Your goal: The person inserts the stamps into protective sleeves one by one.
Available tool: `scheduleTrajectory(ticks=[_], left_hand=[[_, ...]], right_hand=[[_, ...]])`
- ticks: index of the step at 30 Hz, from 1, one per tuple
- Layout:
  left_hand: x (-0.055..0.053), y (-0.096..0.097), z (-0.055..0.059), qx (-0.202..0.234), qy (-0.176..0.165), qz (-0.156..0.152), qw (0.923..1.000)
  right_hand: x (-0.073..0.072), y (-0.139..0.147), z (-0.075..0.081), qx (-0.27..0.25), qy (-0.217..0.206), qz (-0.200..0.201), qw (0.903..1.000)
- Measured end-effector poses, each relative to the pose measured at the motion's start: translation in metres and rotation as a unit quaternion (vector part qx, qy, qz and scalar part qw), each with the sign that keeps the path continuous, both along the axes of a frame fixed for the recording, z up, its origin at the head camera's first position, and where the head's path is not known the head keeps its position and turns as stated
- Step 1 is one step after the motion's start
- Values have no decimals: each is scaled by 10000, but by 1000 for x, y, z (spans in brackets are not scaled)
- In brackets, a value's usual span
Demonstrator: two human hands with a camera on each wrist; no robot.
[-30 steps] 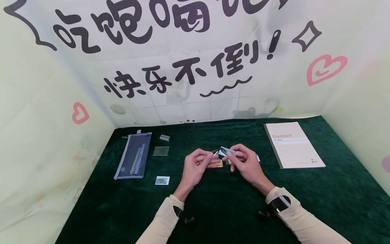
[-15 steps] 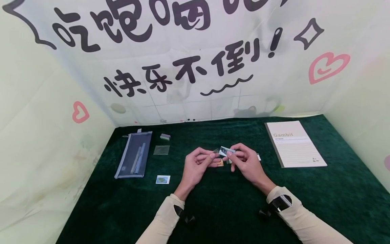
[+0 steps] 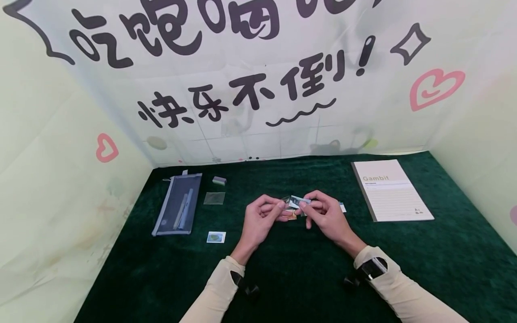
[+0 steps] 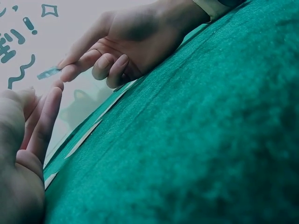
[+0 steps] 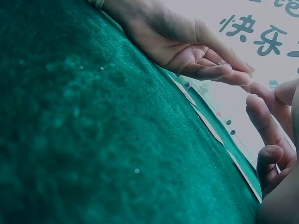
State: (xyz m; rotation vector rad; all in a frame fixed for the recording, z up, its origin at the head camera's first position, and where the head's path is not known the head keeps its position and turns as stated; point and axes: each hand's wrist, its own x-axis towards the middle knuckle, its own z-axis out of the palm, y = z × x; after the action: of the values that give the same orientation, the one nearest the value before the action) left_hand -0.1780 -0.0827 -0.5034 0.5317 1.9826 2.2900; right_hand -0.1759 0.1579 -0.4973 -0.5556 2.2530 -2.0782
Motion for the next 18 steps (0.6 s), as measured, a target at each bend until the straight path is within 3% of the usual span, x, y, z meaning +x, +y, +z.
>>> scheduleTrajectory(ticks=[13, 18], left_hand=[[0, 0, 2, -83, -83, 101, 9999], [0, -1, 1, -362, 21, 264, 9990]], right_hand=[[2, -1, 2, 255, -208, 82, 9994], [3, -1, 3, 289, -276, 125, 9991]])
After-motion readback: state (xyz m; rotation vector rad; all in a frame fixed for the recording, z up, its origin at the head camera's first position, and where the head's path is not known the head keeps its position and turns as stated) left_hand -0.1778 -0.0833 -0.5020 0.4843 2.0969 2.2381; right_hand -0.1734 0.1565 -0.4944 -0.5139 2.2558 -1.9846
